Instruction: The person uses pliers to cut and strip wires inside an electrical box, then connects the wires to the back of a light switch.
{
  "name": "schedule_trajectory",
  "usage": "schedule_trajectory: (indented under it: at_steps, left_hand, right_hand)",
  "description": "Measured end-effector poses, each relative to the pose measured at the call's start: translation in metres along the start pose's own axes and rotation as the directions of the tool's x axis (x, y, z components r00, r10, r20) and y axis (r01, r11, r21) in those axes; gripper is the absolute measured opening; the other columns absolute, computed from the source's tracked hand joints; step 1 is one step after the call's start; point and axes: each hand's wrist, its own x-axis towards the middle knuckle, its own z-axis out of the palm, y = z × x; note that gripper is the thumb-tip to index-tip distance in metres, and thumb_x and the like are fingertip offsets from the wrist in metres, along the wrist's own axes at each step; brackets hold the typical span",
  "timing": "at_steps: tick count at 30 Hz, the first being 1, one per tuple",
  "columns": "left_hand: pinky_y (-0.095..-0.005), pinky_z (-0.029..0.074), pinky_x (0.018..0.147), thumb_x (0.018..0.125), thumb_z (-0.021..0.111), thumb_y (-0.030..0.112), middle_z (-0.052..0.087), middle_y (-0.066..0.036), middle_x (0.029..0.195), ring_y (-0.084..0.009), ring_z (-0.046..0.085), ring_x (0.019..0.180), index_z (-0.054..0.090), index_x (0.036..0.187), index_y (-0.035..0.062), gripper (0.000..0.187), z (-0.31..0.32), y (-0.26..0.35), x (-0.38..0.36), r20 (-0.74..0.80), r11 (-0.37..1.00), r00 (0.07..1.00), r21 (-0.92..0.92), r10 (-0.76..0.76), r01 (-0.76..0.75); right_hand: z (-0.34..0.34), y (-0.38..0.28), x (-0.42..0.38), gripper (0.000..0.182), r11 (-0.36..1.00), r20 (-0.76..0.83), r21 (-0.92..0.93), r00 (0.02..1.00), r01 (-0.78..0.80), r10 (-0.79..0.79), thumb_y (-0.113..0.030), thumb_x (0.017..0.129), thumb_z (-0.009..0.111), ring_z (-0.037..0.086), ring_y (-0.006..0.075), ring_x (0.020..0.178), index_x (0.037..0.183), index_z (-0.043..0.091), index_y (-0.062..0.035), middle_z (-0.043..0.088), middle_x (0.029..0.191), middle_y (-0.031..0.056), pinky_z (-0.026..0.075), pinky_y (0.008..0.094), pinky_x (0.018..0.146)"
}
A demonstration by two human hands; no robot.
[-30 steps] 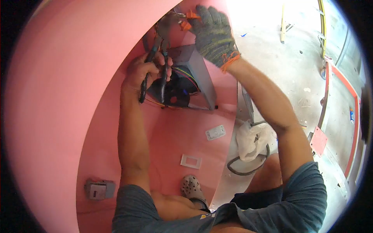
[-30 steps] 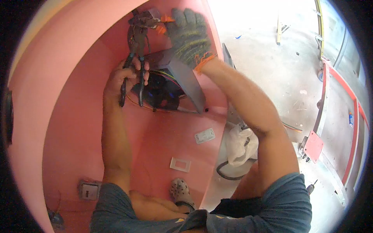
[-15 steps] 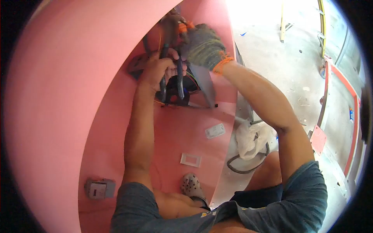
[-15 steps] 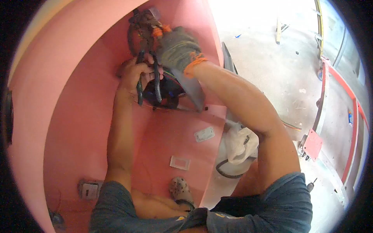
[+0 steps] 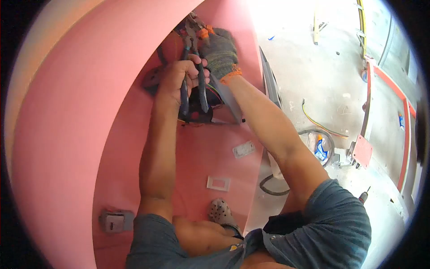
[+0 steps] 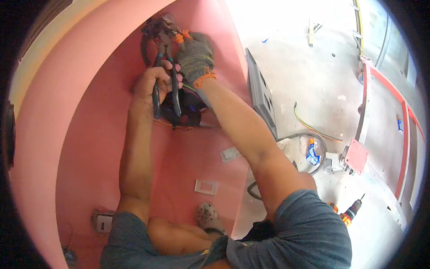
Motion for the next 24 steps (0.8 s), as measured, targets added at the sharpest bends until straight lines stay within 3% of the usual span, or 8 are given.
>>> schedule_trajectory:
  at_steps: [8, 11, 14, 16, 17, 20, 22, 24]
  left_hand:
    - [-0.0452, 0.055, 0.08, 0.067, 0.05, -0.002, 0.063, -0.013, 0.095, -0.0301, 0.065, 0.08, 0.061, 0.102, 0.0037, 0.037, -0.01, 0.015, 0.006, 0.163, 0.987, 0.986, -0.154, -0.025, 0.05]
    - [-0.0457, 0.054, 0.084, 0.068, 0.05, -0.003, 0.063, -0.015, 0.098, -0.0309, 0.065, 0.083, 0.062, 0.105, 0.002, 0.039, 0.0, 0.015, 0.005, 0.136, 0.978, 0.99, -0.201, -0.03, 0.058]
    - [-0.0464, 0.054, 0.086, 0.068, 0.049, -0.007, 0.064, -0.017, 0.1, -0.0333, 0.063, 0.09, 0.062, 0.104, -0.0012, 0.039, 0.015, 0.013, 0.006, 0.121, 0.845, 0.991, -0.523, -0.055, 0.111]
    - [-0.0469, 0.055, 0.086, 0.068, 0.048, -0.01, 0.063, -0.018, 0.1, -0.0357, 0.062, 0.095, 0.063, 0.103, -0.0029, 0.039, 0.026, 0.016, 0.008, 0.139, 0.632, 0.988, -0.761, -0.062, 0.147]
    - [-0.0478, 0.054, 0.087, 0.068, 0.046, -0.011, 0.062, -0.019, 0.102, -0.036, 0.061, 0.097, 0.063, 0.101, -0.0034, 0.038, 0.035, 0.026, 0.016, 0.176, 0.609, 0.984, -0.785, 0.043, 0.113]
    - [-0.0482, 0.053, 0.09, 0.069, 0.045, -0.009, 0.06, -0.019, 0.104, -0.036, 0.06, 0.096, 0.062, 0.098, -0.0033, 0.034, 0.036, 0.025, 0.012, 0.123, 0.598, 0.992, -0.797, 0.023, 0.085]
    - [-0.0478, 0.053, 0.09, 0.07, 0.045, -0.005, 0.06, -0.019, 0.103, -0.0352, 0.06, 0.094, 0.062, 0.099, -0.0016, 0.034, 0.004, 0.015, 0.002, 0.152, 0.972, 0.987, -0.219, -0.056, 0.089]
    - [-0.0463, 0.055, 0.086, 0.07, 0.046, -0.002, 0.061, -0.018, 0.102, -0.0334, 0.062, 0.089, 0.062, 0.101, -0.0003, 0.035, -0.021, 0.016, 0.007, 0.232, 0.993, 0.97, -0.076, -0.074, 0.094]
  right_hand:
    - [-0.01, -0.021, 0.01, 0.032, 0.994, 0.206, -0.019, 0.972, -0.112, 0.114, -0.018, 0.085, 0.061, 0.062, 0.0283, 0.1, 0.115, 0.065, -0.0074, 0.061, 0.115, 0.0156, 0.053, 0.0393, 0.084]
    - [-0.011, -0.018, 0.011, 0.032, 0.805, 0.311, 0.425, 0.902, -0.413, 0.298, -0.021, 0.087, 0.061, 0.064, 0.0283, 0.093, 0.115, 0.062, -0.0045, 0.061, 0.113, 0.0154, 0.054, 0.0402, 0.079]
    - [0.038, 0.004, 0.018, 0.033, 0.904, 0.178, 0.278, 0.942, -0.324, 0.283, -0.025, 0.091, 0.06, 0.063, 0.0302, 0.098, 0.115, 0.059, -0.0025, 0.061, 0.11, 0.0158, 0.052, 0.0435, 0.082]
    - [0.116, 0.021, 0.012, 0.039, 0.653, -0.395, 0.709, 0.917, 0.266, 0.055, -0.034, 0.09, 0.063, 0.06, 0.0331, 0.101, 0.113, 0.06, -0.0021, 0.06, 0.109, 0.017, 0.049, 0.0464, 0.083]
    - [0.118, 0.023, 0.015, 0.039, 0.651, -0.397, 0.71, 0.916, 0.269, 0.055, -0.034, 0.09, 0.063, 0.06, 0.0331, 0.101, 0.113, 0.06, -0.0021, 0.06, 0.109, 0.017, 0.049, 0.0464, 0.083]
    - [0.106, 0.044, 0.005, 0.037, 0.903, -0.291, 0.421, 0.93, -0.086, 0.225, -0.038, 0.089, 0.057, 0.058, 0.035, 0.105, 0.107, 0.065, -0.0066, 0.062, 0.108, 0.0181, 0.047, 0.046, 0.084]
    - [0.013, 0.022, -0.007, 0.034, 0.982, -0.08, 0.19, 0.997, 0.006, 0.009, -0.036, 0.09, 0.052, 0.061, 0.0379, 0.097, 0.099, 0.068, -0.0067, 0.065, 0.098, 0.0205, 0.049, 0.0453, 0.08]
    - [-0.004, 0.018, 0.011, 0.017, 0.929, -0.025, -0.369, 0.999, -0.032, 0.025, -0.016, 0.089, 0.055, 0.065, 0.0329, 0.068, 0.102, 0.065, -0.0145, 0.064, 0.078, 0.0136, 0.05, 0.0441, 0.055]
